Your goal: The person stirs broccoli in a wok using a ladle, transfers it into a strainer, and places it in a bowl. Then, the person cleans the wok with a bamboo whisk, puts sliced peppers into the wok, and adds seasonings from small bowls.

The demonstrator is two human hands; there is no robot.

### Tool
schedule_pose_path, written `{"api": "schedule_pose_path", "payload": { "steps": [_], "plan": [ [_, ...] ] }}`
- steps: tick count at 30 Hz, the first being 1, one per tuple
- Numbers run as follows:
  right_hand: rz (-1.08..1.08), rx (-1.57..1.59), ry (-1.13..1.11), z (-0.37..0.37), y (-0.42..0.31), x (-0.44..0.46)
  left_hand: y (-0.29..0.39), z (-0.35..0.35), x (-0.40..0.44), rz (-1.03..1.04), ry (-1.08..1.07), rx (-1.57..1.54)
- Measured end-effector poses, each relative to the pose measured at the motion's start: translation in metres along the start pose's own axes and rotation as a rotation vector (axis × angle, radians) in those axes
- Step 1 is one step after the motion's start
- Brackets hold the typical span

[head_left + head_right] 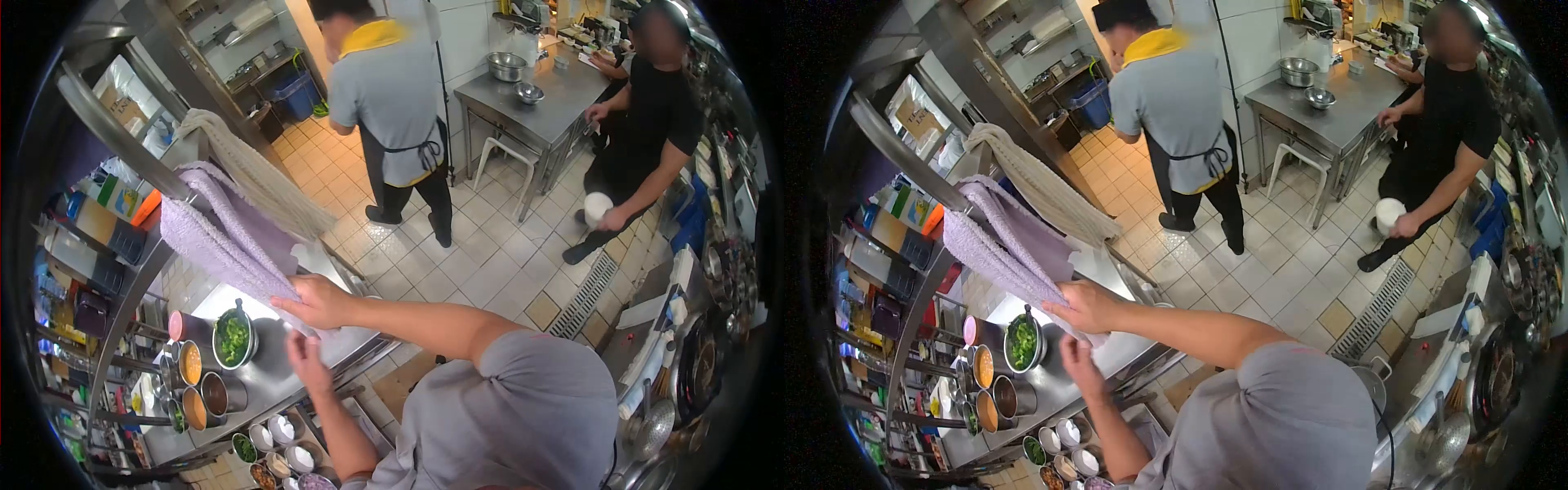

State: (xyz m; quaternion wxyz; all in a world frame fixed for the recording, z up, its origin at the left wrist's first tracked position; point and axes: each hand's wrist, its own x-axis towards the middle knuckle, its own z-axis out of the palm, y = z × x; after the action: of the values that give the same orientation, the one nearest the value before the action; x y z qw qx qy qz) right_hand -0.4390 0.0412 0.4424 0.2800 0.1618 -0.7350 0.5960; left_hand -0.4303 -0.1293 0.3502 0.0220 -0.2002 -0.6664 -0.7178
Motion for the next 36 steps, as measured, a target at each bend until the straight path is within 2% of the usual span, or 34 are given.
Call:
{"api": "schedule_pose_path", "payload": {
  "steps": [1,3,5,7,9,10,11,14,17,20,24,28,34,36],
  "plan": [
    [-0.008,0.016,-0.01,-0.001,0.004,0.002,0.0,-0.012,0.012,0.07,0.045,0.019],
    [0.056,0.017,-0.053,0.001,0.012,0.003,0.038,-0.016,0.035,0.222,-0.039,0.044],
    [0.131,0.007,-0.106,-0.015,-0.001,-0.001,0.082,0.007,0.056,0.237,0.031,0.076],
    [0.051,0.033,-0.094,-0.029,-0.013,-0.006,0.118,0.035,0.075,0.191,0.101,0.27],
    [0.058,-0.018,-0.156,-0.048,-0.02,-0.009,0.134,0.075,0.086,0.194,0.15,0.296],
    [0.048,-0.014,-0.139,-0.055,-0.015,-0.008,0.14,0.103,0.092,0.186,0.194,0.209],
    [0.041,-0.009,-0.123,-0.058,-0.007,-0.007,0.143,0.124,0.091,0.176,0.238,0.122],
    [-0.019,0.021,-0.151,-0.095,-0.014,-0.014,0.115,0.13,0.096,0.19,0.205,-0.028],
    [-0.088,0.055,-0.232,-0.113,-0.028,-0.02,0.133,0.144,0.079,0.198,0.271,0.035],
    [-0.122,0.03,-0.178,-0.098,-0.022,-0.023,0.139,0.14,0.075,0.178,0.328,0.044],
    [-0.08,0.017,-0.173,-0.11,-0.028,-0.026,0.142,0.149,0.073,0.275,0.294,0.115],
    [-0.118,0.033,-0.182,-0.123,-0.022,-0.027,0.141,0.167,0.072,0.242,0.441,0.128],
    [-0.148,-0.022,-0.212,-0.139,-0.026,-0.036,0.15,0.178,0.066,0.241,0.37,0.087],
    [-0.156,-0.029,-0.218,-0.144,-0.026,-0.04,0.152,0.183,0.065,0.231,0.406,0.129]
  ]
}}
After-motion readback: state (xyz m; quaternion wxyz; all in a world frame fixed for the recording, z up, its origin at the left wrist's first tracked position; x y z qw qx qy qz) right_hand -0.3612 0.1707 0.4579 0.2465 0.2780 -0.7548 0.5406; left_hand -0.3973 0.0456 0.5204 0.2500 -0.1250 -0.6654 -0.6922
